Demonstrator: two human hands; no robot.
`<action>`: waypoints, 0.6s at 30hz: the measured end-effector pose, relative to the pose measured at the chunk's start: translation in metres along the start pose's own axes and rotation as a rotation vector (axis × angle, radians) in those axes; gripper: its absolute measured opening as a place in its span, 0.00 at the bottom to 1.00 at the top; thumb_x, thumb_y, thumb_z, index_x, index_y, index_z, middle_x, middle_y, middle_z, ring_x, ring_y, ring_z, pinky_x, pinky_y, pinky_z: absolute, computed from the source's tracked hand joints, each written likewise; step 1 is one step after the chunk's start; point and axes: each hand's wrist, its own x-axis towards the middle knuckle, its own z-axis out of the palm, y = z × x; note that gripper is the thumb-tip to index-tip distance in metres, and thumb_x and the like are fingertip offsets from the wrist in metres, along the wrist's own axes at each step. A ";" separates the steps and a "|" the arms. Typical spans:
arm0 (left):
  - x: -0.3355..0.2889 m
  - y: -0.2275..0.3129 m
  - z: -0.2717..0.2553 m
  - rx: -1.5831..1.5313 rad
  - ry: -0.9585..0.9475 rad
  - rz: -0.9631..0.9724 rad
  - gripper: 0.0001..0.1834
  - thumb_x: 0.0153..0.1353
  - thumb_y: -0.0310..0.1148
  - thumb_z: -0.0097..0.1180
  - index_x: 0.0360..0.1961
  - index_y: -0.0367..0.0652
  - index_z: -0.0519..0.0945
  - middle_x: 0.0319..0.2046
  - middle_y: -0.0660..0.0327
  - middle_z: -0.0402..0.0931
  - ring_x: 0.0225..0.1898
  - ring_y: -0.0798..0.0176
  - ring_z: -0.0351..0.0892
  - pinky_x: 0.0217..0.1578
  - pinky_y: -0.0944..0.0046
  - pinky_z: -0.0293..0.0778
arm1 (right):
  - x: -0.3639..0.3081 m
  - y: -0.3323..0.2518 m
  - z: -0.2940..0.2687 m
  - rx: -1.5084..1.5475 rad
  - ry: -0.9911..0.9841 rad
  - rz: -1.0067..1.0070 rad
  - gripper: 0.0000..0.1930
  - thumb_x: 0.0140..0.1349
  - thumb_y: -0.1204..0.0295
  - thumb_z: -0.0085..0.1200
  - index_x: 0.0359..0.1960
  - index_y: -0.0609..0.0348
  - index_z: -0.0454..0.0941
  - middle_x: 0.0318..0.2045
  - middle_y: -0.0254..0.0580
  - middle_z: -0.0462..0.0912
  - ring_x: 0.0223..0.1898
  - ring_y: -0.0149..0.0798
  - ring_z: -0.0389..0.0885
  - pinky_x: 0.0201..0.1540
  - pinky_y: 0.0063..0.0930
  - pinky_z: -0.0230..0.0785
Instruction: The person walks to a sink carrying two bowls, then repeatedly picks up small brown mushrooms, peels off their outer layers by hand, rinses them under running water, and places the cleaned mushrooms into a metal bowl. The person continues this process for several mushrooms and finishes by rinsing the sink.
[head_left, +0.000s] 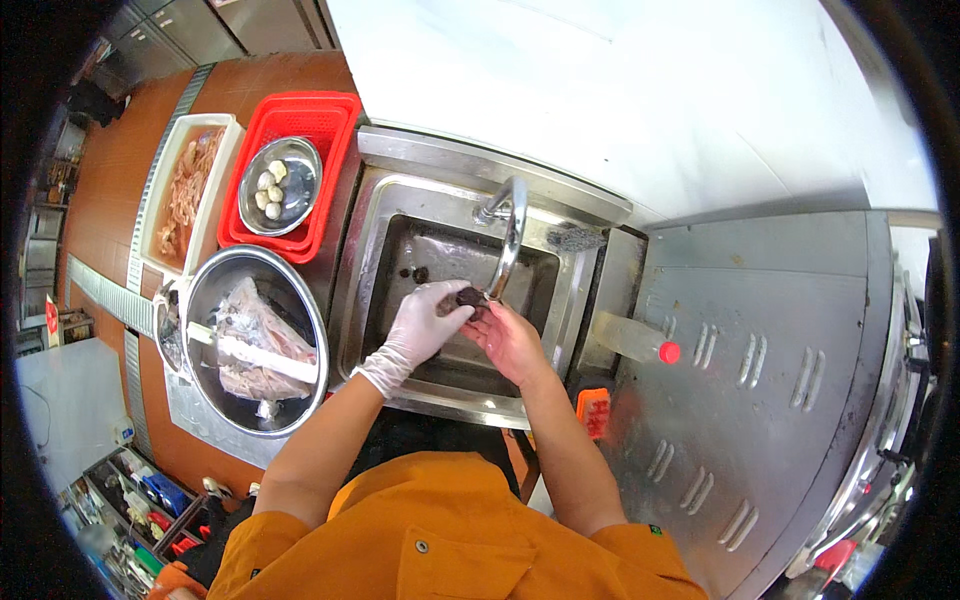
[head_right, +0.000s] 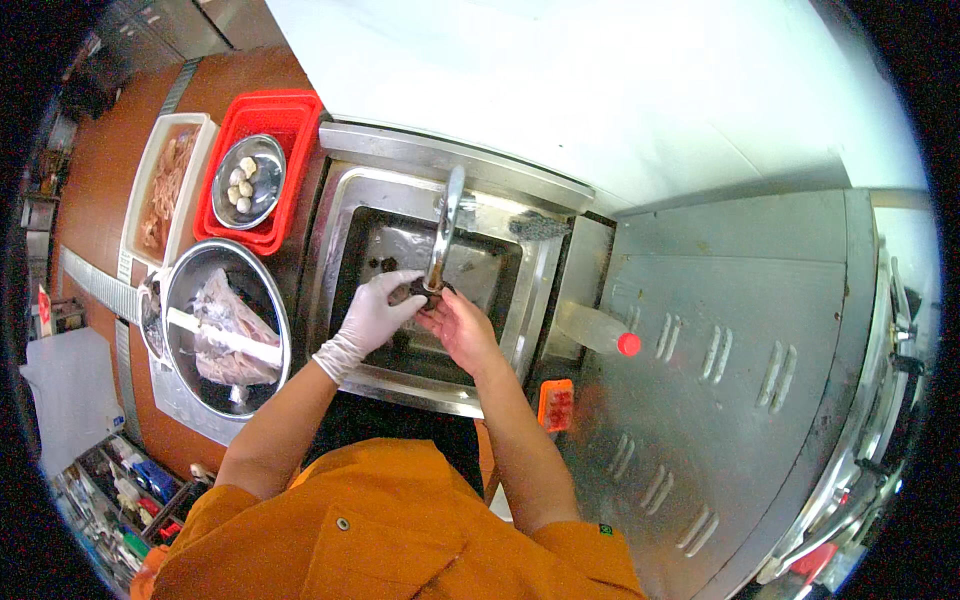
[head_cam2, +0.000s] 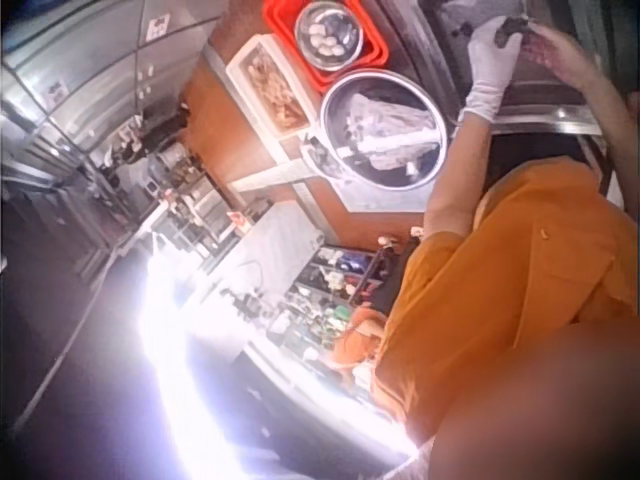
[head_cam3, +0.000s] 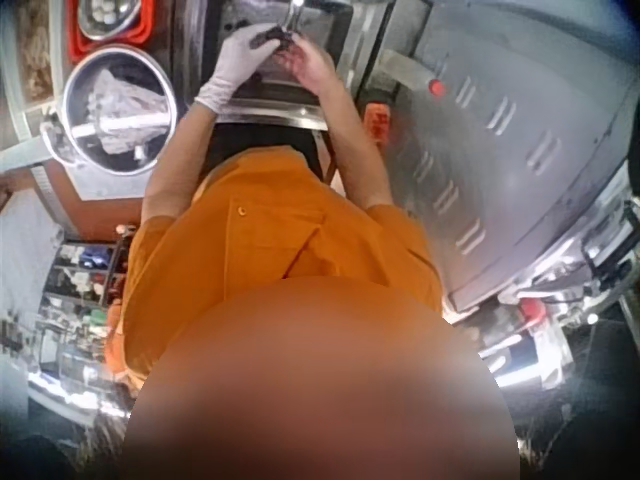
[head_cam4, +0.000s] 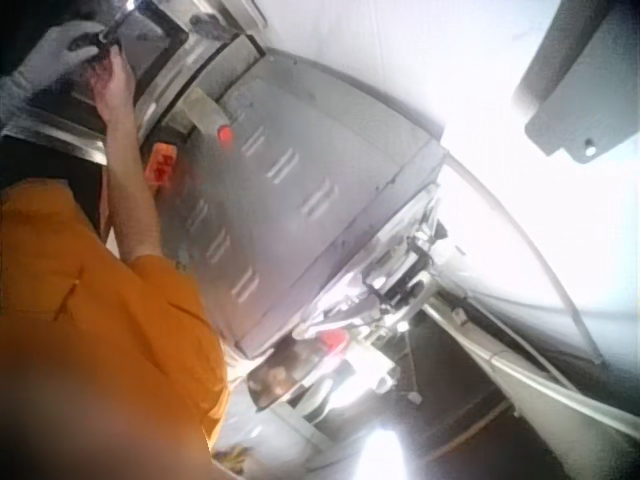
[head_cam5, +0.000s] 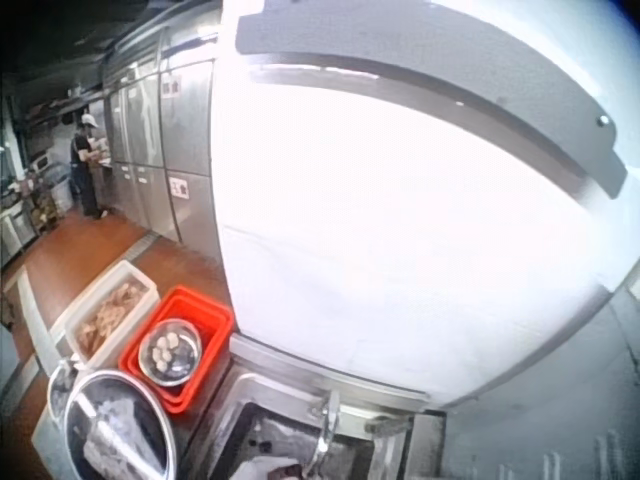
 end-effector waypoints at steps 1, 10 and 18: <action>-0.001 0.001 -0.002 -0.152 -0.061 -0.090 0.21 0.65 0.29 0.67 0.59 0.42 0.83 0.44 0.59 0.87 0.43 0.69 0.84 0.51 0.66 0.79 | -0.007 -0.004 -0.003 -0.082 0.028 0.013 0.22 0.78 0.59 0.49 0.65 0.60 0.71 0.63 0.48 0.79 0.65 0.47 0.78 0.66 0.48 0.71; -0.005 0.018 -0.005 -0.695 -0.235 -0.140 0.21 0.75 0.30 0.55 0.67 0.42 0.77 0.45 0.66 0.83 0.42 0.72 0.79 0.46 0.68 0.78 | -0.021 -0.025 0.032 -1.028 0.256 -0.340 0.29 0.74 0.52 0.56 0.61 0.70 0.77 0.51 0.57 0.83 0.51 0.46 0.85 0.55 0.35 0.74; -0.010 0.035 0.017 -0.709 -0.043 -0.122 0.19 0.77 0.34 0.56 0.64 0.41 0.81 0.44 0.67 0.83 0.38 0.74 0.77 0.43 0.70 0.77 | -0.007 -0.010 0.080 -0.402 0.340 -0.419 0.15 0.73 0.55 0.57 0.41 0.53 0.76 0.29 0.26 0.73 0.30 0.25 0.70 0.35 0.23 0.62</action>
